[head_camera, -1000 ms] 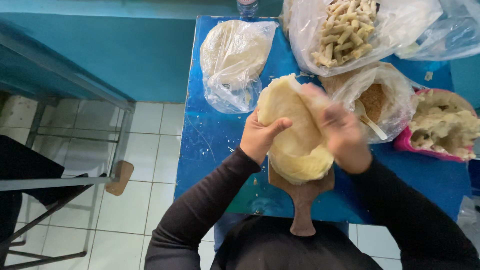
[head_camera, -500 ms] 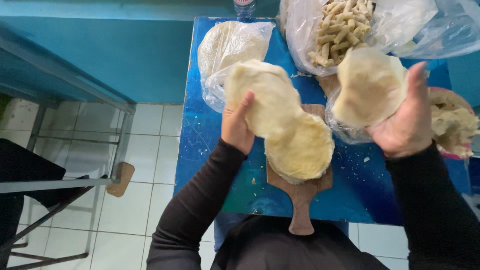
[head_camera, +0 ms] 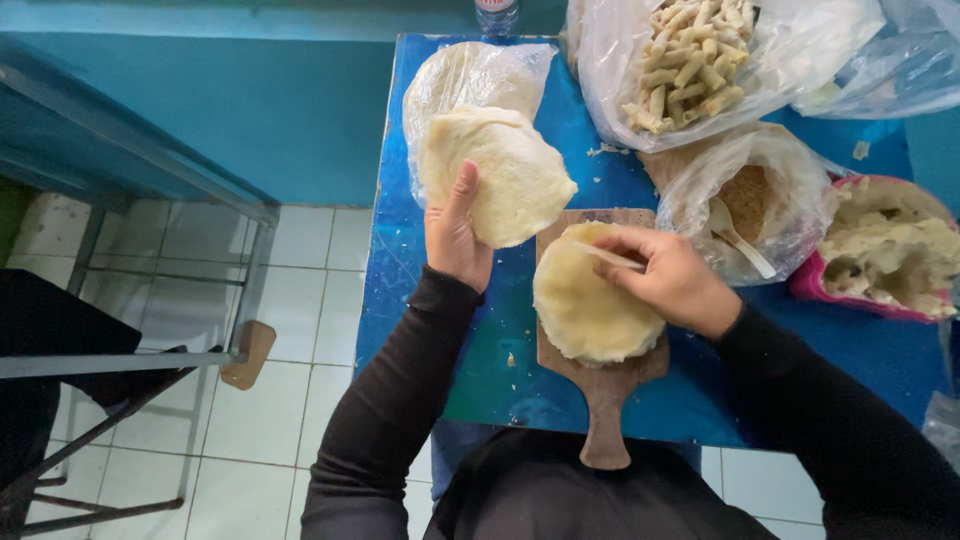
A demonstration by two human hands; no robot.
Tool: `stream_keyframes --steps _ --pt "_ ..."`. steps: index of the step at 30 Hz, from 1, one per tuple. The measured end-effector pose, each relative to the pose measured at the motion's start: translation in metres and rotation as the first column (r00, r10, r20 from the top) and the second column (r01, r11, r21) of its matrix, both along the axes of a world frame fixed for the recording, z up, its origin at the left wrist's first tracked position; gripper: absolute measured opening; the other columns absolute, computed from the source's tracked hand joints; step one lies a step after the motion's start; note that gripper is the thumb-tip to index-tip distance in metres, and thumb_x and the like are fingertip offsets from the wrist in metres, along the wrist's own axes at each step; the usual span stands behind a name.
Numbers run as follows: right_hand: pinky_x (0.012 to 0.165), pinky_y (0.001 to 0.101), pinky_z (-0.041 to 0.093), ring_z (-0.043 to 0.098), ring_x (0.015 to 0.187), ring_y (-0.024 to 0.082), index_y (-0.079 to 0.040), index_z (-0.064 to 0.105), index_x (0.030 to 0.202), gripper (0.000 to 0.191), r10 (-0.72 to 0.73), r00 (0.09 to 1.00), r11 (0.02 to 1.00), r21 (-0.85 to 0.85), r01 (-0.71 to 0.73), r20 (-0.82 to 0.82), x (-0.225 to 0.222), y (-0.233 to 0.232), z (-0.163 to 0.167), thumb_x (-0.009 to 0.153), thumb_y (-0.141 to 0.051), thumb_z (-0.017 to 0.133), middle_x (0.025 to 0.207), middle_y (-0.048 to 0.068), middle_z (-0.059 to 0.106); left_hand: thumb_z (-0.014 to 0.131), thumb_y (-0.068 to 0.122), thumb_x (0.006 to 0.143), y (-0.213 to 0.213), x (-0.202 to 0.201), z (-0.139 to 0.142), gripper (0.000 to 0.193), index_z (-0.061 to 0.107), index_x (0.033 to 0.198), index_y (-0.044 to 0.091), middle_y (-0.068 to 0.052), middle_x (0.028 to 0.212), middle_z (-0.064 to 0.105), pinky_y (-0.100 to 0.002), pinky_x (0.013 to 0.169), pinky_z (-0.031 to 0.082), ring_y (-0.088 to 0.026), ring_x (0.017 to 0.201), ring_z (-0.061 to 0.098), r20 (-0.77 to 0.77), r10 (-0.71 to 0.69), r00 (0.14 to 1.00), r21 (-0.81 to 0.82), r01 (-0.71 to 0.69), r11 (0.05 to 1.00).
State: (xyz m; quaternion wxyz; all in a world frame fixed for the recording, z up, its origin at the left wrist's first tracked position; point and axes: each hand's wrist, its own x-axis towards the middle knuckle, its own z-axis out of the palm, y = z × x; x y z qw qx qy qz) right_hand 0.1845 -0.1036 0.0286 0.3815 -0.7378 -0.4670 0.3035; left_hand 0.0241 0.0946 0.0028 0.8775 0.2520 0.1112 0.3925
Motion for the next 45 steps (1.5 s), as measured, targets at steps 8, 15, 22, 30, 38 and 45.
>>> stream_keyframes --steps 8,15,22,30,38,45 --pt "0.074 0.0329 0.057 0.074 0.081 0.023 -0.009 0.074 0.11 0.018 -0.202 0.943 0.979 0.056 0.194 0.264 -0.007 -0.002 0.006 0.095 -0.02 0.074 0.1 0.01 0.075 0.068 0.022 0.103 -0.011 0.001 0.002 0.051 0.051 0.148 0.005 -0.009 0.139 0.062 -0.042 0.108 0.051 -0.023 0.127 0.061 -0.036 -0.045 0.998 0.023 0.046 0.999" --pt "0.099 0.0419 0.046 0.06 0.11 0.03 -0.012 0.067 0.117 0.024 -0.356 0.648 0.878 0.478 -0.015 0.674 -0.021 -0.008 0.036 0.099 -0.016 0.083 0.115 0.006 0.066 0.044 0.042 0.11 -0.028 0.002 0.005 0.061 0.039 0.156 0.002 -0.012 0.151 0.054 -0.043 0.117 0.044 -0.026 0.138 0.055 -0.01 -0.197 0.98 0.033 0.197 0.98" --pt "0.097 0.0449 0.048 0.06 0.111 0.035 -0.008 0.068 0.107 0.029 -0.066 0.679 0.87 0.376 -0.32 0.731 -0.045 0.008 0.064 0.082 -0.016 0.081 0.111 0.012 0.066 0.037 0.053 0.113 -0.051 0.003 -0.02 0.07 0.042 0.155 -0.002 -0.013 0.149 0.056 -0.039 0.115 0.044 -0.025 0.136 0.056 -0.005 -0.4 0.917 0.036 0.4 0.916" --pt "0.095 0.037 0.053 0.066 0.108 0.029 -0.003 0.073 0.105 0.012 -0.064 0.909 0.909 0.4 -0.117 0.412 -0.039 0.007 0.058 0.094 -0.007 0.073 0.113 0.01 0.07 0.063 0.018 0.108 -0.048 0.004 -0.035 0.052 0.043 0.153 0.001 -0.008 0.118 0.046 -0.03 0.079 0.038 -0.02 0.098 0.046 -0.332 -0.348 0.876 0.203 0.427 0.881" --pt "0.094 0.0321 0.053 0.067 0.107 0.023 -0.004 0.075 0.101 0.01 -0.041 0.992 0.951 0.311 0.001 0.121 -0.022 0.004 0.058 0.093 -0.009 0.071 0.114 0.009 0.068 0.065 -0.001 0.102 -0.054 0.002 -0.016 0.058 0.041 0.155 -0.001 -0.01 0.142 0.06 -0.035 0.116 0.048 -0.018 0.133 0.058 -0.157 -0.349 0.924 0.364 0.383 0.849" --pt "0.092 0.0344 0.051 0.064 0.106 0.025 -0.007 0.078 0.1 0.015 -0.047 0.955 0.956 0.289 -0.041 0.291 -0.03 0.003 0.062 0.087 -0.013 0.075 0.116 0.011 0.064 0.064 0.001 0.099 -0.054 -0.004 -0.011 0.066 0.033 0.158 0.003 -0.009 0.147 0.055 -0.036 0.115 0.046 -0.018 0.136 0.055 -0.165 -0.405 0.899 0.296 0.437 0.849"
